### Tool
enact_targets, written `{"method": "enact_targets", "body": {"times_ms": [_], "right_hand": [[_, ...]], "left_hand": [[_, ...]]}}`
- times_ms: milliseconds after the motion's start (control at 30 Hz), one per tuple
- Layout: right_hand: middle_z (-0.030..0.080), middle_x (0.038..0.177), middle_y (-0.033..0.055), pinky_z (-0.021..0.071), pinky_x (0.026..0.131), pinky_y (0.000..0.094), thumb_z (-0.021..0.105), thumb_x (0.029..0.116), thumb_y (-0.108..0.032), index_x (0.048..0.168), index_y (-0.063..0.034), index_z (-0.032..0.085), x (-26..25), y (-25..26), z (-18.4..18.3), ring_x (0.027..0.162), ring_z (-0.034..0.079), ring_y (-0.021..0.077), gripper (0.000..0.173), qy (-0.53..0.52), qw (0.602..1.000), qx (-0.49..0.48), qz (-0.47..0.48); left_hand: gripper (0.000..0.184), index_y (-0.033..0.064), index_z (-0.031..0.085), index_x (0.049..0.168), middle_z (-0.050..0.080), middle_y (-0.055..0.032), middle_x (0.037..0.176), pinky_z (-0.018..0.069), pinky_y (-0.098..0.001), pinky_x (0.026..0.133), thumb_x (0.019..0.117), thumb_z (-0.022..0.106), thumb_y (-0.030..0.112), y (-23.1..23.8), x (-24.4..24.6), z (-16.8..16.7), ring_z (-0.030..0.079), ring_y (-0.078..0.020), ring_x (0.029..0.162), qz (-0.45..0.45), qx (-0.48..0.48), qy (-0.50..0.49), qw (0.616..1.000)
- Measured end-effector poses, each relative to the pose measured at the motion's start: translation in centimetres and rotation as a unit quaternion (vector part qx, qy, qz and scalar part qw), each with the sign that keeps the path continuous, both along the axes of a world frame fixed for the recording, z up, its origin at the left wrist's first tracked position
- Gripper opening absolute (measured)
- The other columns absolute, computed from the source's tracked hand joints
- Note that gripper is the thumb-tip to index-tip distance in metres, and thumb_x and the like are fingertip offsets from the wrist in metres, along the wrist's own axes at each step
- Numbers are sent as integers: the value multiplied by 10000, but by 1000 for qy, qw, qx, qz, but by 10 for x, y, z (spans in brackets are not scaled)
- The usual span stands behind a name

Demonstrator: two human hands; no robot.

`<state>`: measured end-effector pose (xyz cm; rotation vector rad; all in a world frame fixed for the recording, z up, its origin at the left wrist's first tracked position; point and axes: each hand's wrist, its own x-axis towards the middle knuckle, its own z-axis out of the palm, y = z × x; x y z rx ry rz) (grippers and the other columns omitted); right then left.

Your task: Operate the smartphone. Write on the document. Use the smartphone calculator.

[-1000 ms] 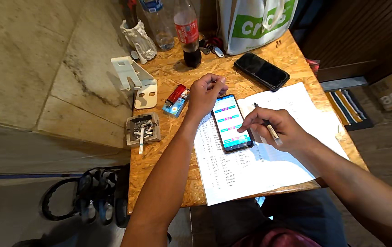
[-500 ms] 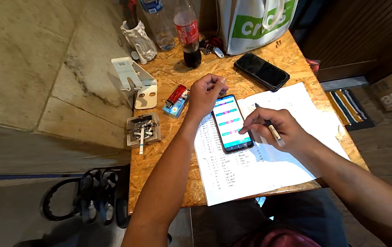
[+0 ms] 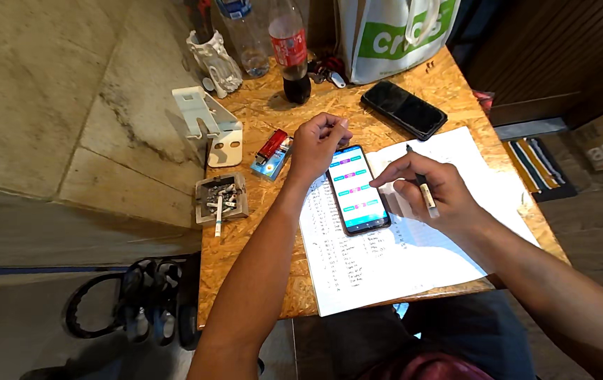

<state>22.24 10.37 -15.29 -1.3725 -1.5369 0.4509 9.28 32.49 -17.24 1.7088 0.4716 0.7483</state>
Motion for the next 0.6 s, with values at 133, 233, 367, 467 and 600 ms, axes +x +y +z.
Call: {"method": "enact_targets", "body": {"times_ms": [133, 233, 367, 467, 600], "right_hand": [[715, 906, -21, 462, 453, 202, 521, 998, -148, 1126, -75, 662, 1, 0, -2, 549, 534, 23, 204, -3, 999, 9, 31], [706, 893, -34, 481, 473, 193, 526, 994, -140, 1128, -76, 674, -1, 1, -6, 575, 551, 12, 210, -19, 997, -2, 72], [715, 917, -46, 482, 502, 183, 516, 1013, -143, 1142, -83, 677, -4, 1, -10, 601, 553, -11, 215, -40, 995, -10, 96], [713, 928, -62, 473, 512, 178, 521, 1012, -154, 1151, -103, 684, -5, 1, -12, 605, 541, -21, 219, -64, 994, -19, 89], [706, 906, -61, 486, 497, 194, 521, 1014, -157, 1158, -109, 683, -4, 0, -10, 589, 548, -7, 222, -62, 995, -19, 73]], "left_hand": [[186, 4, 664, 1084, 775, -97, 947, 656, -378, 820, 1044, 609, 177, 0, 0, 0, 771, -207, 866, 1, -1, 1, 1000], [186, 2, 665, 1083, 775, -97, 949, 655, -383, 828, 1044, 607, 174, 0, 0, 0, 771, -208, 866, 0, 3, 0, 1000], [183, 2, 665, 1088, 774, -99, 945, 655, -385, 825, 1045, 606, 171, 0, 0, 0, 771, -210, 866, 0, 4, -5, 1000], [187, -2, 662, 1089, 773, -99, 946, 656, -387, 830, 1046, 604, 171, 0, 0, 0, 771, -210, 869, -1, 2, -3, 1000], [191, 3, 662, 1090, 775, -95, 951, 655, -385, 831, 1046, 606, 179, 0, 0, 0, 771, -208, 869, -2, 4, 1, 1000]]}}
